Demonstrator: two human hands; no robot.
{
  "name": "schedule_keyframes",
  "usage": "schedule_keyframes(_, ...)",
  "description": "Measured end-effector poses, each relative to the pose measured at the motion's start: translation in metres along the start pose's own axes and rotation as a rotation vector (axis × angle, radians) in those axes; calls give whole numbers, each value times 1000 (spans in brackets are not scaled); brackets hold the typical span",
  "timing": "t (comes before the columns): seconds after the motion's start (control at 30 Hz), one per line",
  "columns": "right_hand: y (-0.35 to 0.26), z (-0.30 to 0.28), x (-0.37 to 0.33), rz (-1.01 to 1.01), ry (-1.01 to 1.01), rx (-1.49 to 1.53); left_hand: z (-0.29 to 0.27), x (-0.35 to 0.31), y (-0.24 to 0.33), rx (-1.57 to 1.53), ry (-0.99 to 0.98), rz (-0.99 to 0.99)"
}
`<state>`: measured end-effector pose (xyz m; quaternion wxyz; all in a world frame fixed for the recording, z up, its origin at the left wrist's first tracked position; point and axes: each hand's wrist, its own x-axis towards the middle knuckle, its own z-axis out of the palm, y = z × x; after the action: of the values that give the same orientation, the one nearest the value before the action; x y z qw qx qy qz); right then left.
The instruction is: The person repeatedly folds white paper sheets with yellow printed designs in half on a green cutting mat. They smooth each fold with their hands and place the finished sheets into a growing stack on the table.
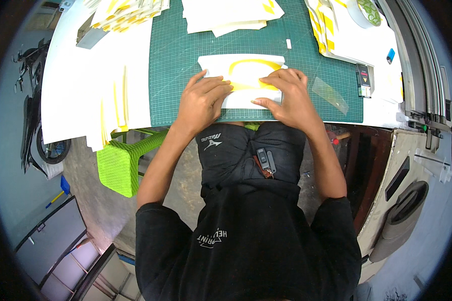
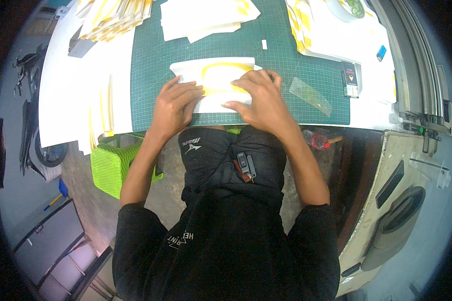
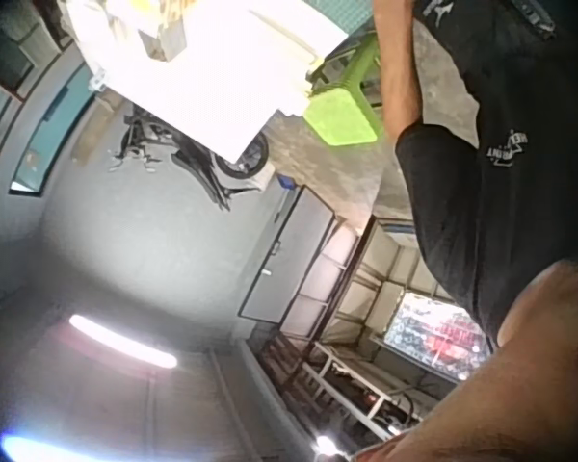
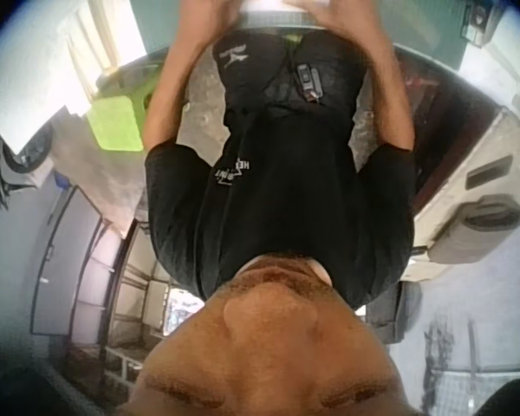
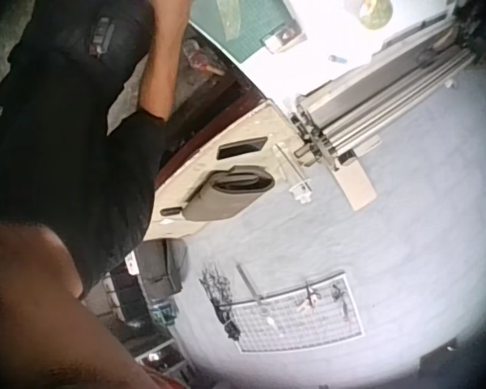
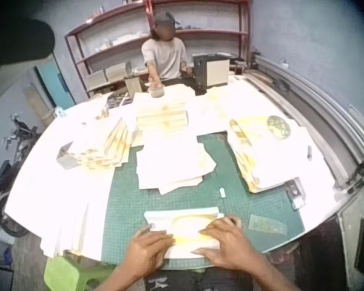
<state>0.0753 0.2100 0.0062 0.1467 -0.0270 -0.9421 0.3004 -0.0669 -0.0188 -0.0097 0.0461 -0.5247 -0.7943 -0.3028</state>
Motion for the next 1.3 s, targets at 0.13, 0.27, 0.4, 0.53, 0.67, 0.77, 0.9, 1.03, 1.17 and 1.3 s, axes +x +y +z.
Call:
schedule_keyframes(0.13, 16, -9, -8, 188, 43, 74, 1, -5, -3, -62, 13, -51)
schedule_keyframes(0.27, 5, -6, -17, 427, 176, 389, 5, -4, 2, -57, 58, -60)
schedule_keyframes(0.4, -5, 10, -14, 509, 293, 551, 10, -8, 3, -38, 97, -36)
schedule_keyframes(0.53, 16, 5, -17, 586, 456, 649, 13, -9, 2, -36, 159, -72)
schedule_keyframes(0.67, -5, -12, -12, 1, 403, 114, 12, -10, 6, 17, 165, -39)
schedule_keyframes(0.77, -14, -16, -1, -144, 165, -165, 14, -10, 8, 6, 174, -14)
schedule_keyframes(0.9, 20, -5, -2, -204, 158, -226, 13, -10, 6, 19, 176, 12)
schedule_keyframes(1.03, -3, 2, -5, -224, 223, -271, 16, -13, 8, 38, 169, 31)
schedule_keyframes(1.17, -7, 22, -14, -318, 164, -252, 16, -15, 7, 103, 128, 83)
schedule_keyframes(1.3, 1, 28, -24, -309, 153, -174, 12, -21, 25, 126, 94, 85)
